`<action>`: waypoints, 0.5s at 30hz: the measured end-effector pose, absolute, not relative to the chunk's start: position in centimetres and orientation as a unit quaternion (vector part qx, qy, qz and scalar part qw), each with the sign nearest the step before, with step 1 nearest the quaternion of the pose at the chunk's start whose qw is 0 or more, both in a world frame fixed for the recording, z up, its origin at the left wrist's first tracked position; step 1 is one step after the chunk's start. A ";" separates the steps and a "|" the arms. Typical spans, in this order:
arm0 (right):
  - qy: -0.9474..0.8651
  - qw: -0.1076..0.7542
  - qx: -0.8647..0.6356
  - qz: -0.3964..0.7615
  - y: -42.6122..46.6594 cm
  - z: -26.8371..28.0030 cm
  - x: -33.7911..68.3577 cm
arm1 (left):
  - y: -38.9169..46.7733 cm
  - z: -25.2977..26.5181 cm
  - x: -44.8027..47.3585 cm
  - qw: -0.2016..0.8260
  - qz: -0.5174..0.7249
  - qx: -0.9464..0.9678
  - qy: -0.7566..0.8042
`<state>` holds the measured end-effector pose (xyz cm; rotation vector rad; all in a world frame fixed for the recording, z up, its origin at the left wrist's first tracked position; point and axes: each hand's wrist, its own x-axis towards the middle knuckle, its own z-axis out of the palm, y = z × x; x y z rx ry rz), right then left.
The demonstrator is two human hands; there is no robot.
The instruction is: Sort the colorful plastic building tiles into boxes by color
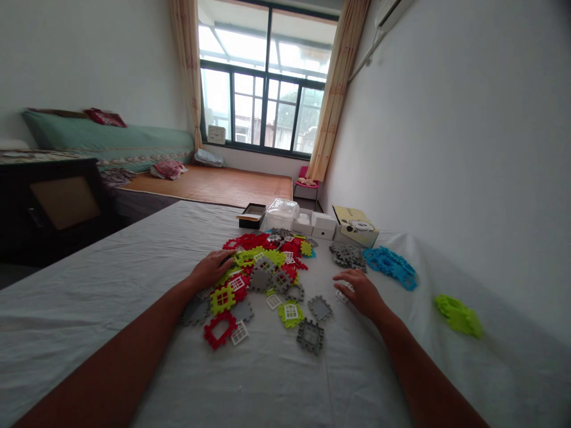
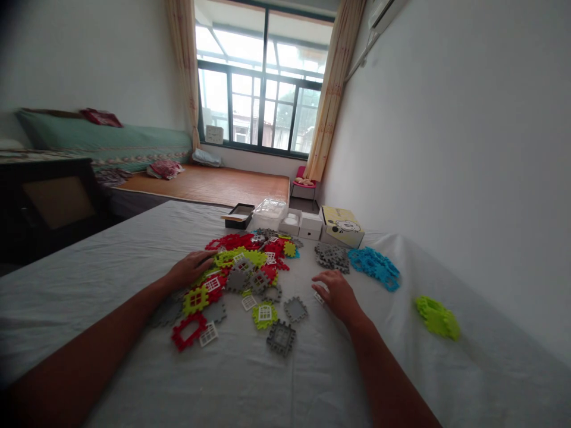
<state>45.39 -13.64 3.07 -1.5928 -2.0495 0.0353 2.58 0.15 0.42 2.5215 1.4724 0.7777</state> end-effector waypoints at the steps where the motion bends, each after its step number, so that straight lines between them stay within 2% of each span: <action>1: -0.769 0.279 -0.575 0.021 -13.9 3.2 44.6 | 0.1 0.4 2.6 0.059 0.256 0.833 0.488; 6: -0.841 0.259 -0.467 0.091 -15.6 4.0 38.0 | 0.1 0.5 2.6 0.054 0.252 0.832 0.492; 11: -0.872 0.163 -0.459 0.051 -16.4 3.9 34.5 | 0.3 0.3 2.6 0.049 0.249 0.836 0.486; 15: -0.870 0.126 -0.476 0.032 -16.4 3.8 34.4 | 0.3 0.3 2.6 0.046 0.241 0.837 0.489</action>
